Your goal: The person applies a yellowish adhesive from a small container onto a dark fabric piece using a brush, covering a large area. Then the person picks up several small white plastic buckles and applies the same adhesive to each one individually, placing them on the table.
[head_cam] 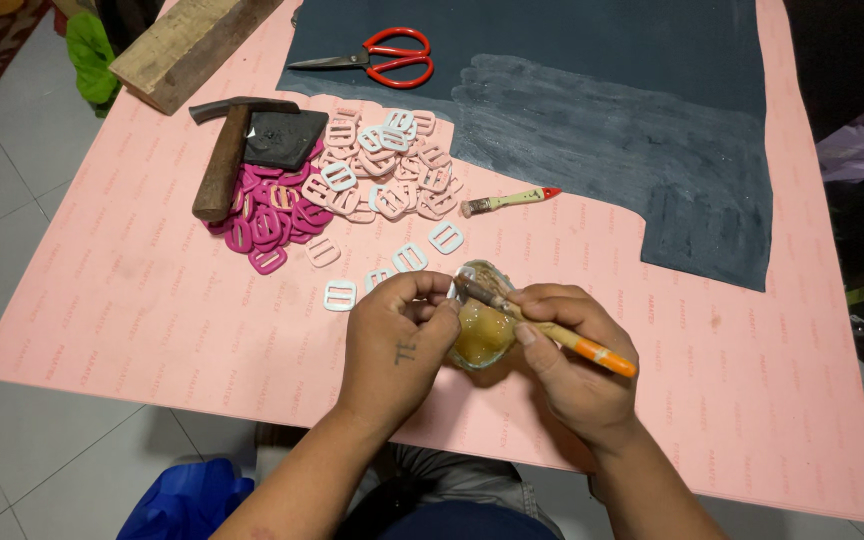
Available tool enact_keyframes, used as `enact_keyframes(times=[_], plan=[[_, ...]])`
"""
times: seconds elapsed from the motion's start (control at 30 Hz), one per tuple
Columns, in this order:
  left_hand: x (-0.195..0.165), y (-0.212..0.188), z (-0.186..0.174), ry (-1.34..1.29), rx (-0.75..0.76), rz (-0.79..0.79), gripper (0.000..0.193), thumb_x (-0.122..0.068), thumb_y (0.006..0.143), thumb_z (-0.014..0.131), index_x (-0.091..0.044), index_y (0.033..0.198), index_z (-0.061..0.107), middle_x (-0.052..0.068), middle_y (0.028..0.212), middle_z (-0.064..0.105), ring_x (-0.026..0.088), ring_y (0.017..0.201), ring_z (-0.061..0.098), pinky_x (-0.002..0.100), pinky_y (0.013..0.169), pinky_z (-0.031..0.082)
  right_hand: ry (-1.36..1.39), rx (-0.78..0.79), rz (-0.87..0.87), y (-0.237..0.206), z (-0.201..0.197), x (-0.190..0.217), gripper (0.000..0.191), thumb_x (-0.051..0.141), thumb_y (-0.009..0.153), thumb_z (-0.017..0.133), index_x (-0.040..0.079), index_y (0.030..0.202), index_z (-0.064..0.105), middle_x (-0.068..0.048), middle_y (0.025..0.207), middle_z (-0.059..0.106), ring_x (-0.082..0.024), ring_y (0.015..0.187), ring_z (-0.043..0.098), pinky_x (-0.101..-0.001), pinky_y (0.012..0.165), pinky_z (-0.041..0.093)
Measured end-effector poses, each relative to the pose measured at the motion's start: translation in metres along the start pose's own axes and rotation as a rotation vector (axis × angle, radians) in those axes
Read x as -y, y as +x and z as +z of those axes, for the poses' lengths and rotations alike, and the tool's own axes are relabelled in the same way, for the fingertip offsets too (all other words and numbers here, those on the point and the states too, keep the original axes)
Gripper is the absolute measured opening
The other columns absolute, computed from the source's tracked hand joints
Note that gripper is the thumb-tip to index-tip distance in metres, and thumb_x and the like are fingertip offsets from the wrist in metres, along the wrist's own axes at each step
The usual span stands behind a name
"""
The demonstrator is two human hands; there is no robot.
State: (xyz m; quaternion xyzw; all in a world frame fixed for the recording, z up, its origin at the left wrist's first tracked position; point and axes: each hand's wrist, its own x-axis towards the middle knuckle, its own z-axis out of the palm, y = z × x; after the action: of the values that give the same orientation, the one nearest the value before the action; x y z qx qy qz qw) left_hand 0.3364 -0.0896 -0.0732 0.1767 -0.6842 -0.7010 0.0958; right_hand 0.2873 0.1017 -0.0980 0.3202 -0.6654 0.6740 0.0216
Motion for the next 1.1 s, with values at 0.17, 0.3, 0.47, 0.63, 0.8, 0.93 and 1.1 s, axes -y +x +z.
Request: enact_keyframes(times=[0.17,0.3,0.47,0.63,0.8,0.93,1.1], plan=[[0.004,0.003,-0.002,-0.144,0.025,-0.045,0.024,-0.009,0.088,0.064,0.003,0.107,0.07,0.006,0.084,0.073,0.007,0.069,0.066,0.022,0.061,0.055,-0.012,0.108,-0.026,-0.001,-0.006,0.005,0.019,-0.006,0.095,0.065,-0.004,0.114,0.063,-0.019,0.124,0.065,-0.022,0.119,0.065,-0.0342,0.106,0.054],[0.01,0.005,-0.001,-0.163,-0.02,-0.017,0.017,-0.01,0.091,0.067,0.004,0.1,0.069,0.005,0.081,0.071,0.006,0.067,0.062,0.021,0.058,0.05,-0.03,0.141,-0.04,-0.003,-0.008,0.006,0.017,-0.004,0.094,0.066,-0.002,0.111,0.063,-0.018,0.121,0.067,-0.022,0.115,0.068,-0.0331,0.102,0.057],[0.013,0.004,-0.004,-0.111,0.003,-0.036,0.015,-0.009,0.09,0.066,0.004,0.097,0.07,0.004,0.075,0.067,0.006,0.062,0.057,0.022,0.055,0.047,-0.027,-0.026,0.053,0.0,-0.006,0.003,0.019,-0.005,0.095,0.066,-0.005,0.114,0.063,-0.019,0.119,0.067,-0.023,0.109,0.067,-0.033,0.098,0.056],[0.014,0.001,-0.005,-0.164,-0.005,-0.04,0.016,-0.01,0.09,0.066,0.004,0.098,0.069,0.004,0.078,0.068,0.007,0.064,0.061,0.022,0.059,0.051,-0.269,-0.032,-0.199,0.002,-0.002,0.013,0.018,-0.003,0.096,0.067,-0.003,0.113,0.061,-0.017,0.12,0.066,-0.022,0.108,0.069,-0.0318,0.095,0.059],[0.013,0.004,-0.005,-0.248,-0.055,0.008,0.018,-0.012,0.092,0.068,0.005,0.098,0.07,0.005,0.085,0.071,0.006,0.073,0.064,0.023,0.066,0.055,-0.192,0.121,-0.109,-0.012,0.005,0.02,0.019,-0.003,0.091,0.069,-0.004,0.11,0.064,-0.018,0.115,0.067,-0.02,0.1,0.072,-0.0306,0.085,0.062],[0.015,0.003,-0.006,-0.154,-0.077,-0.011,0.017,-0.012,0.091,0.07,0.003,0.098,0.072,0.006,0.083,0.071,0.009,0.067,0.063,0.024,0.06,0.053,-0.07,0.012,0.012,-0.016,0.004,0.008,0.018,-0.003,0.094,0.068,-0.005,0.112,0.065,-0.019,0.117,0.067,-0.019,0.093,0.072,-0.0293,0.078,0.064],[0.025,0.001,-0.019,-0.124,-0.158,0.141,0.016,-0.011,0.095,0.068,0.004,0.101,0.071,0.008,0.089,0.072,0.007,0.077,0.063,0.021,0.068,0.053,-0.143,-0.135,-0.104,-0.012,-0.01,0.006,0.014,-0.004,0.103,0.06,-0.002,0.117,0.06,-0.017,0.121,0.063,-0.017,0.105,0.066,-0.0283,0.093,0.058]])
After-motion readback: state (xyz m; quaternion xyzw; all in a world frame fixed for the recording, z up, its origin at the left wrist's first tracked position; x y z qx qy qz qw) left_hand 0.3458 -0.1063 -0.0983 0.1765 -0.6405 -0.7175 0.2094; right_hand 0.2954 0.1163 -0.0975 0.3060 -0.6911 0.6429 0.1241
